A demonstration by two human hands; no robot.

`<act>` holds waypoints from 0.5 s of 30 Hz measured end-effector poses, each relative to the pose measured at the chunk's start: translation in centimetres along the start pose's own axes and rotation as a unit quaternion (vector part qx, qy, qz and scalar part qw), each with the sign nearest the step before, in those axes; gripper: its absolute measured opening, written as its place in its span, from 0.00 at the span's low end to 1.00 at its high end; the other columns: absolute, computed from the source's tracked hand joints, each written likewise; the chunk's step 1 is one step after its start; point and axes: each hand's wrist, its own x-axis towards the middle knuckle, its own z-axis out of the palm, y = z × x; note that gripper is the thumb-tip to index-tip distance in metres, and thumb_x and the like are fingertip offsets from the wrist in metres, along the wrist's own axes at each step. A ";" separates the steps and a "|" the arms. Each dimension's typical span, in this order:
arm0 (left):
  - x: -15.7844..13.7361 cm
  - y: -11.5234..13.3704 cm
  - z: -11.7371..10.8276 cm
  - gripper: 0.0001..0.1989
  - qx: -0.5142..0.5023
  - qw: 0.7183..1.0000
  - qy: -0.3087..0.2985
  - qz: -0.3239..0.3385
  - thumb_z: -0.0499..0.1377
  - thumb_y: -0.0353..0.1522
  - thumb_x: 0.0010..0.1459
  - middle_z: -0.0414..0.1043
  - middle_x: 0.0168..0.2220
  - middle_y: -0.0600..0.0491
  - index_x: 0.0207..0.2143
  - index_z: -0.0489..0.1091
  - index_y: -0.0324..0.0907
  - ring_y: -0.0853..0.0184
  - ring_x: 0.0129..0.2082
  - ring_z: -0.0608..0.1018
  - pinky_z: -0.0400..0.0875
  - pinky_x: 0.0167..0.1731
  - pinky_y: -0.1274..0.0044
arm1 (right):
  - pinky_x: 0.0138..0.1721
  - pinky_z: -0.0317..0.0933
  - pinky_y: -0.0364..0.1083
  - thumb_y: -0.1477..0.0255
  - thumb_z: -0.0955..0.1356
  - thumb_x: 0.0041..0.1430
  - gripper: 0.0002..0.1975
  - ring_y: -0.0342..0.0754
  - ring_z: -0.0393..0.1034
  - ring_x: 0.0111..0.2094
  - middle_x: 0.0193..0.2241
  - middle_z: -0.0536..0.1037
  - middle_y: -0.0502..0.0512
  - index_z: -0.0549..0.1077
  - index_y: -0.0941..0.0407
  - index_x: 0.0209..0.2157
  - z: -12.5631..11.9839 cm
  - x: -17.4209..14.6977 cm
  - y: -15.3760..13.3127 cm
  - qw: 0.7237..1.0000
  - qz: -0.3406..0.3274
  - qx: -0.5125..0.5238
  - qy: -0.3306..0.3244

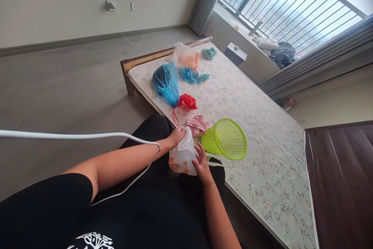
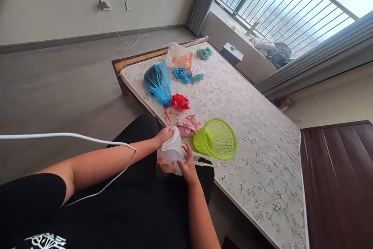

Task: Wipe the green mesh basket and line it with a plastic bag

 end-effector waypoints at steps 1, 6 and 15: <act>-0.1 0.1 0.0 0.16 -0.002 1.000 -0.007 0.008 0.61 0.45 0.59 0.71 0.26 0.54 0.31 0.72 0.40 0.67 0.28 0.72 0.68 0.30 0.76 | 0.66 0.56 0.64 0.50 0.73 0.56 0.50 0.62 0.59 0.69 0.67 0.64 0.65 0.50 0.50 0.72 0.2 -1.2 0.3 0.999 -0.015 -0.047 0.014; -0.2 0.8 0.8 0.22 -0.016 0.989 -0.127 0.074 0.60 0.49 0.61 0.76 0.35 0.50 0.43 0.74 0.39 0.65 0.33 0.76 0.71 0.35 0.75 | 0.64 0.58 0.65 0.55 0.74 0.55 0.47 0.66 0.66 0.63 0.62 0.71 0.70 0.58 0.58 0.70 -1.0 -1.5 0.9 0.974 0.036 -0.187 0.119; -0.2 2.0 -1.8 0.51 0.232 0.913 -0.270 0.198 0.72 0.43 0.47 0.64 0.68 0.41 0.71 0.59 0.43 0.49 0.64 0.69 0.62 0.65 0.63 | 0.41 0.69 0.50 0.52 0.66 0.63 0.21 0.54 0.75 0.37 0.34 0.82 0.56 0.78 0.55 0.40 -2.0 -2.3 0.5 0.958 0.127 -0.108 0.232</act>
